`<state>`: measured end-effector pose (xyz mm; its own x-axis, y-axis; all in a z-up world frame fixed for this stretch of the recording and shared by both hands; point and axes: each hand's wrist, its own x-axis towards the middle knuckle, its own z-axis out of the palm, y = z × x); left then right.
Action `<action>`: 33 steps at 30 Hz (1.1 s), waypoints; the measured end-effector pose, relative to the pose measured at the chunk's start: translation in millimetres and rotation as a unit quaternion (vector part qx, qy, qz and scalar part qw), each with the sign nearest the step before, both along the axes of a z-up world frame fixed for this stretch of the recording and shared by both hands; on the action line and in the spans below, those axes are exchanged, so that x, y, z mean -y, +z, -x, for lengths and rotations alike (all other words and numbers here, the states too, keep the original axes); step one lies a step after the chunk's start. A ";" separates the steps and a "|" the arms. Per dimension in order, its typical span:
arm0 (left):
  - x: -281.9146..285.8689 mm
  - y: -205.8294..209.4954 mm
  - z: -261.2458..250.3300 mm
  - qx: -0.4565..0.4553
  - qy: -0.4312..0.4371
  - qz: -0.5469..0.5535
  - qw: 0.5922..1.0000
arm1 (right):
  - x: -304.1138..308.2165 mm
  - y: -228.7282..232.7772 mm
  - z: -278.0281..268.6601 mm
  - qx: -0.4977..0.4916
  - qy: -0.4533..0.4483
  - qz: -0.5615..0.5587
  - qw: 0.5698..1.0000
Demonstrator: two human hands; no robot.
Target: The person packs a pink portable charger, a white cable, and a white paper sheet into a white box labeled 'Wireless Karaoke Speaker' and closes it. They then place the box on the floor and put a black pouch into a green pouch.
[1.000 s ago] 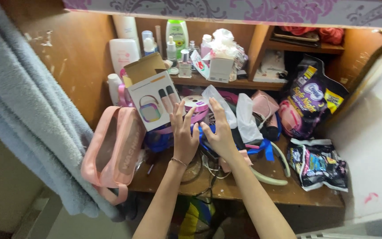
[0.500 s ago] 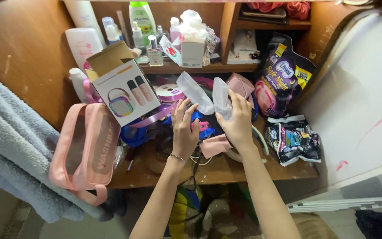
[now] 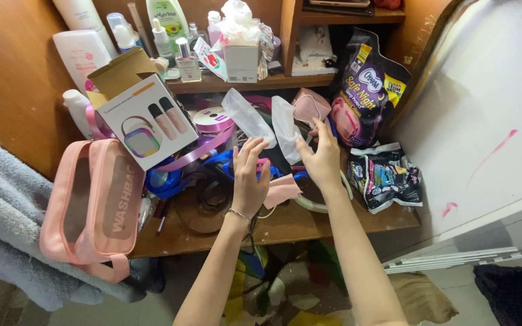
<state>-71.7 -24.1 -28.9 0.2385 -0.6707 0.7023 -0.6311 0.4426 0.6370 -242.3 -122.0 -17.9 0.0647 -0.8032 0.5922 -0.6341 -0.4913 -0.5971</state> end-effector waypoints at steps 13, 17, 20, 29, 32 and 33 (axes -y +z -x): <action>11.4 20.8 30.5 0.124 -0.045 -0.017 0.991 | 78.4 2.3 21.4 0.016 -0.001 0.010 1.000; 19.6 17.9 31.0 0.168 -0.048 -0.028 0.984 | 73.7 22.9 26.7 0.104 0.072 -0.097 0.987; 22.4 15.5 30.4 0.191 -0.042 -0.036 0.980 | 85.1 20.4 25.5 0.042 0.026 -0.068 0.997; 28.9 1.8 23.2 0.239 -0.034 -0.087 0.967 | 111.4 11.3 14.8 -0.068 -0.023 -0.056 0.996; 27.9 2.9 20.7 0.235 -0.034 -0.089 0.967 | 105.5 23.9 12.7 -0.087 -0.035 -0.058 0.994; 25.0 1.3 19.4 0.234 -0.032 -0.088 0.968 | 101.3 25.7 11.8 -0.106 -0.041 -0.056 0.992</action>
<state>-91.1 -49.1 -27.6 -0.1238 -0.7930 0.5964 -0.8436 0.4006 0.3576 -254.1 -223.4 7.8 0.1098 -0.8709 0.4791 -0.7864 -0.3709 -0.4940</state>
